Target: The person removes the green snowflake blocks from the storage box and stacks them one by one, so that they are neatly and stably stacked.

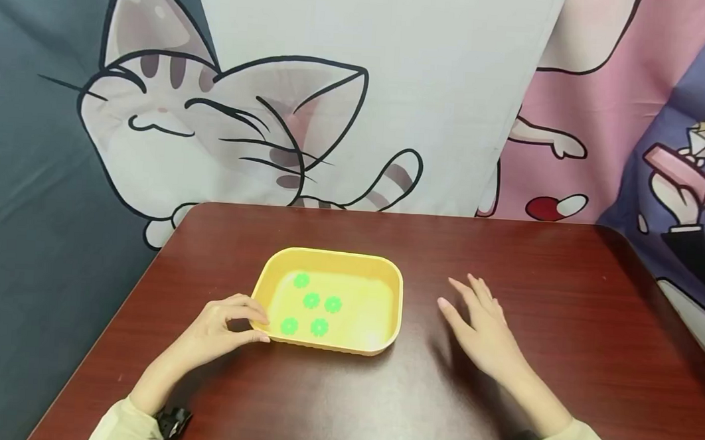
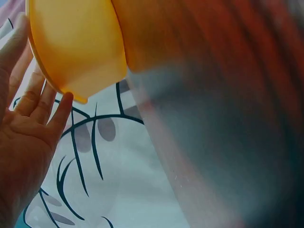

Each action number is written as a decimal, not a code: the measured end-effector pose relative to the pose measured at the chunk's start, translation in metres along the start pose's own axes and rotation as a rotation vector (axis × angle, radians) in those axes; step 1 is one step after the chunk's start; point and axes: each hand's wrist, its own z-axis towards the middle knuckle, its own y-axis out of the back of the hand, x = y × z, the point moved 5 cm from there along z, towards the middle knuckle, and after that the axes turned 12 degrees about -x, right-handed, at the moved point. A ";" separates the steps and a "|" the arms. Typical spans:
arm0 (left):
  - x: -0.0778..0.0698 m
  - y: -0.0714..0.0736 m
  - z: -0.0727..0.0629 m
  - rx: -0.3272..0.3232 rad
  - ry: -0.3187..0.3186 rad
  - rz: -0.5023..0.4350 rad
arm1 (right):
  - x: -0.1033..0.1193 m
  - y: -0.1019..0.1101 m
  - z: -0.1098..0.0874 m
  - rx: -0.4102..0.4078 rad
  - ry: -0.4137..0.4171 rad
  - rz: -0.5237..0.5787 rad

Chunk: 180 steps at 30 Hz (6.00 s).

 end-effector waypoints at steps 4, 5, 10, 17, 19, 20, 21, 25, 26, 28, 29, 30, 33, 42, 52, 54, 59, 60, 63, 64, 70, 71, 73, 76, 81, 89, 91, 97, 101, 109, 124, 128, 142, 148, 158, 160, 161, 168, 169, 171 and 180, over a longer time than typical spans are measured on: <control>-0.003 -0.003 -0.002 -0.005 -0.034 -0.002 | 0.027 -0.008 0.007 -0.028 0.045 0.062; -0.005 -0.003 -0.003 -0.008 -0.038 0.001 | 0.034 -0.011 0.010 -0.051 0.079 0.071; -0.009 -0.005 -0.006 -0.022 -0.036 0.024 | 0.068 -0.034 0.020 -0.155 0.315 0.087; -0.015 -0.008 -0.010 -0.043 -0.030 0.056 | 0.101 -0.088 0.034 0.067 0.446 0.007; -0.016 -0.008 -0.010 -0.048 -0.021 0.063 | 0.105 -0.103 0.038 0.145 0.454 -0.048; -0.017 -0.008 -0.010 -0.050 -0.016 0.064 | 0.107 -0.109 0.041 0.172 0.461 -0.082; -0.017 -0.008 -0.010 -0.051 -0.008 0.069 | 0.108 -0.115 0.043 0.196 0.475 -0.110; -0.019 -0.008 -0.012 -0.056 0.010 0.080 | 0.112 -0.136 0.045 0.261 0.500 -0.181; -0.020 -0.008 -0.012 -0.059 0.010 0.085 | 0.112 -0.140 0.045 0.279 0.501 -0.183; -0.022 -0.008 -0.013 -0.065 0.006 0.093 | 0.113 -0.147 0.044 0.301 0.513 -0.182; -0.022 -0.008 -0.013 -0.066 0.004 0.096 | 0.113 -0.150 0.043 0.304 0.523 -0.183; -0.023 -0.009 -0.014 -0.066 0.004 0.099 | 0.113 -0.153 0.043 0.303 0.533 -0.182; -0.023 -0.009 -0.014 -0.058 0.014 0.101 | 0.112 -0.159 0.044 0.287 0.556 -0.186; -0.020 -0.010 -0.014 -0.069 0.003 0.096 | 0.105 -0.167 0.051 0.325 0.445 -0.151; -0.022 -0.010 -0.013 -0.070 -0.001 0.095 | 0.102 -0.170 0.056 0.372 0.390 -0.117; -0.022 -0.009 -0.012 -0.057 0.002 0.098 | 0.102 -0.170 0.056 0.375 0.382 -0.118; -0.022 -0.010 -0.009 -0.020 0.021 0.109 | 0.100 -0.170 0.057 0.399 0.339 -0.109; -0.022 -0.009 -0.009 -0.015 0.022 0.112 | 0.099 -0.170 0.057 0.403 0.327 -0.106; -0.022 -0.009 -0.008 -0.002 0.014 0.110 | 0.100 -0.170 0.058 0.420 0.311 -0.105; -0.022 -0.009 -0.008 0.002 0.010 0.109 | 0.100 -0.170 0.058 0.425 0.308 -0.109; -0.021 -0.009 -0.007 0.015 -0.015 0.087 | 0.102 -0.172 0.063 0.497 0.300 -0.139; -0.021 -0.009 -0.007 0.017 -0.017 0.084 | 0.103 -0.172 0.063 0.511 0.300 -0.142; -0.021 -0.010 -0.007 0.018 -0.022 0.084 | 0.104 -0.172 0.065 0.533 0.296 -0.139; -0.021 -0.009 -0.007 0.016 -0.024 0.091 | 0.104 -0.171 0.066 0.537 0.313 -0.116; -0.021 -0.009 -0.007 0.007 -0.013 0.098 | 0.102 -0.171 0.066 0.504 0.355 -0.049; -0.021 -0.010 -0.008 0.014 0.007 0.065 | 0.099 -0.169 0.066 0.450 0.427 -0.042; -0.021 -0.010 -0.008 0.010 0.002 0.058 | 0.100 -0.168 0.066 0.443 0.446 -0.030; -0.019 -0.013 -0.009 0.000 -0.016 0.055 | 0.101 -0.151 0.065 0.375 0.498 0.134; -0.019 -0.011 -0.009 -0.015 -0.026 0.053 | 0.104 -0.126 0.066 0.299 0.509 0.239; -0.019 -0.005 -0.008 -0.034 -0.006 0.056 | 0.097 -0.078 0.066 0.127 0.530 0.226; -0.018 -0.002 -0.006 -0.042 -0.011 0.056 | 0.042 -0.019 0.064 -0.039 0.429 0.120; -0.016 -0.003 -0.004 -0.031 0.006 0.064 | 0.026 -0.013 0.062 -0.029 0.397 0.079; -0.012 -0.009 -0.004 -0.009 0.025 0.023 | -0.015 -0.024 0.051 0.059 0.408 0.002; -0.011 -0.010 -0.003 0.003 0.011 0.008 | -0.025 -0.037 0.047 0.160 0.408 -0.031; -0.009 -0.008 0.001 0.010 0.006 0.012 | -0.026 -0.047 0.042 0.176 0.459 -0.045; -0.009 -0.009 0.001 0.008 0.005 0.010 | -0.027 -0.048 0.042 0.181 0.459 -0.053; -0.009 -0.008 0.001 0.006 0.007 0.010 | -0.027 -0.049 0.042 0.187 0.455 -0.058; -0.009 -0.008 0.000 0.008 0.029 0.021 | -0.030 -0.052 0.040 0.216 0.424 -0.062; -0.009 -0.008 0.000 0.009 0.031 0.024 | -0.030 -0.052 0.039 0.218 0.426 -0.059; -0.009 -0.008 0.000 0.011 0.031 0.031 | -0.030 -0.053 0.039 0.222 0.422 -0.057; -0.007 -0.007 -0.004 -0.001 0.037 0.025 | -0.027 -0.055 0.038 0.278 0.383 -0.077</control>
